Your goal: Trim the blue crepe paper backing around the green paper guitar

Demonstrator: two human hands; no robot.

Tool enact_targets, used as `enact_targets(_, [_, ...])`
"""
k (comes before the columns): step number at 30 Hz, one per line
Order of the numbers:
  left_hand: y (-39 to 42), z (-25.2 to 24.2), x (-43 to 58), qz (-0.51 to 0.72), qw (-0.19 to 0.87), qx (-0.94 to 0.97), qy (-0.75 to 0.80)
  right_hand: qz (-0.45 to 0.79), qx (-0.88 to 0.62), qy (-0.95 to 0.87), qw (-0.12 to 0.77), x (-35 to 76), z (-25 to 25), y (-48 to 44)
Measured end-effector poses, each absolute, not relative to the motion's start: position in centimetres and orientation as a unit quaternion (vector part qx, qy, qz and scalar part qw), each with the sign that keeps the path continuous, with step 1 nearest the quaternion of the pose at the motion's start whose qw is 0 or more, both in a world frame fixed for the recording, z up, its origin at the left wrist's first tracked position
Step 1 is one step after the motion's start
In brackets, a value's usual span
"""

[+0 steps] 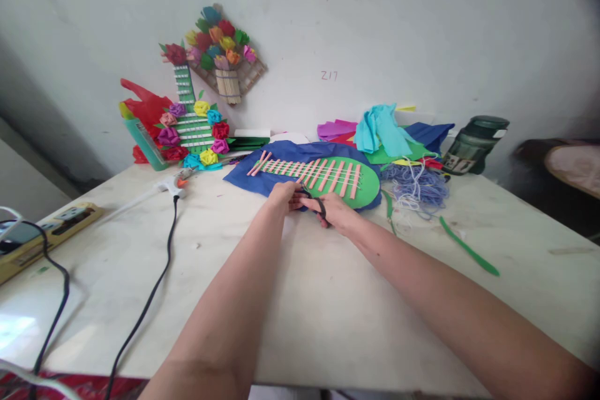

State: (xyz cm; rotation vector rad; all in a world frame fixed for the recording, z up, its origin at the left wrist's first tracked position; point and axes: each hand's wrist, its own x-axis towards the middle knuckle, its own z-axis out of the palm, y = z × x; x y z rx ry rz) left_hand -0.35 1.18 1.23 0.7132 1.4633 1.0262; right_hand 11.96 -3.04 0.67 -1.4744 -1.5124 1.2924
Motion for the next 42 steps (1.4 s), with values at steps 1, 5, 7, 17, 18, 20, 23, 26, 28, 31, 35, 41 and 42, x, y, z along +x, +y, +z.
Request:
enact_targets(1, [1.2, 1.2, -0.4, 0.44, 0.576, 0.302, 0.62, 0.488, -0.567, -0.578, 0.326, 11.9, 0.6, -3.0])
enact_targets(5, [1.5, 1.2, -0.5, 0.446, 0.601, 0.28, 0.601, 0.466, -0.583, -0.582, 0.322, 11.8, 0.5, -2.8])
enact_targets(7, [1.5, 1.2, -0.5, 0.448, 0.61, 0.268, 0.597, 0.457, -0.587, -0.588, 0.317, 11.8, 0.3, -2.7])
enact_targets(17, [1.5, 1.4, -0.4, 0.454, 0.607, 0.255, 0.6, 0.507, -0.572, -0.568, 0.305, 12.1, 0.5, -2.9])
enact_targets(18, [1.6, 1.3, -0.4, 0.453, 0.606, 0.253, 0.603, 0.519, -0.569, -0.561, 0.303, 12.1, 0.6, -3.0])
enact_targets(20, [1.7, 1.3, -0.3, 0.45, 0.603, 0.25, 0.609, 0.542, -0.564, -0.549, 0.295, 12.1, 1.0, -3.1])
enact_targets(23, [1.9, 1.2, -0.3, 0.449, 0.596, 0.249, 0.617, 0.568, -0.562, -0.525, 0.293, 12.0, 1.7, -3.2])
enact_targets(26, [2.0, 1.1, -0.2, 0.452, 0.59, 0.25, 0.621, 0.58, -0.57, -0.501, 0.296, 11.7, 2.4, -3.4])
enact_targets(28, [2.1, 1.1, -0.2, 0.454, 0.586, 0.249, 0.624, 0.582, -0.575, -0.493, 0.297, 11.6, 2.8, -3.5])
enact_targets(31, [2.1, 1.2, -0.1, 0.458, 0.582, 0.243, 0.627, 0.584, -0.571, -0.491, 0.304, 11.5, 2.7, -3.4])
enact_targets(35, [2.0, 1.5, -0.3, 0.451, 0.594, 0.236, 0.623, 0.57, -0.557, -0.512, 0.322, 11.8, 1.9, -3.0])
enact_targets(41, [2.0, 1.7, -0.6, 0.44, 0.617, 0.23, 0.611, 0.52, -0.565, -0.544, 0.337, 12.0, 1.2, -2.9])
enact_targets(42, [1.9, 1.7, -0.6, 0.439, 0.62, 0.229, 0.609, 0.512, -0.567, -0.547, 0.34, 12.0, 1.2, -3.0])
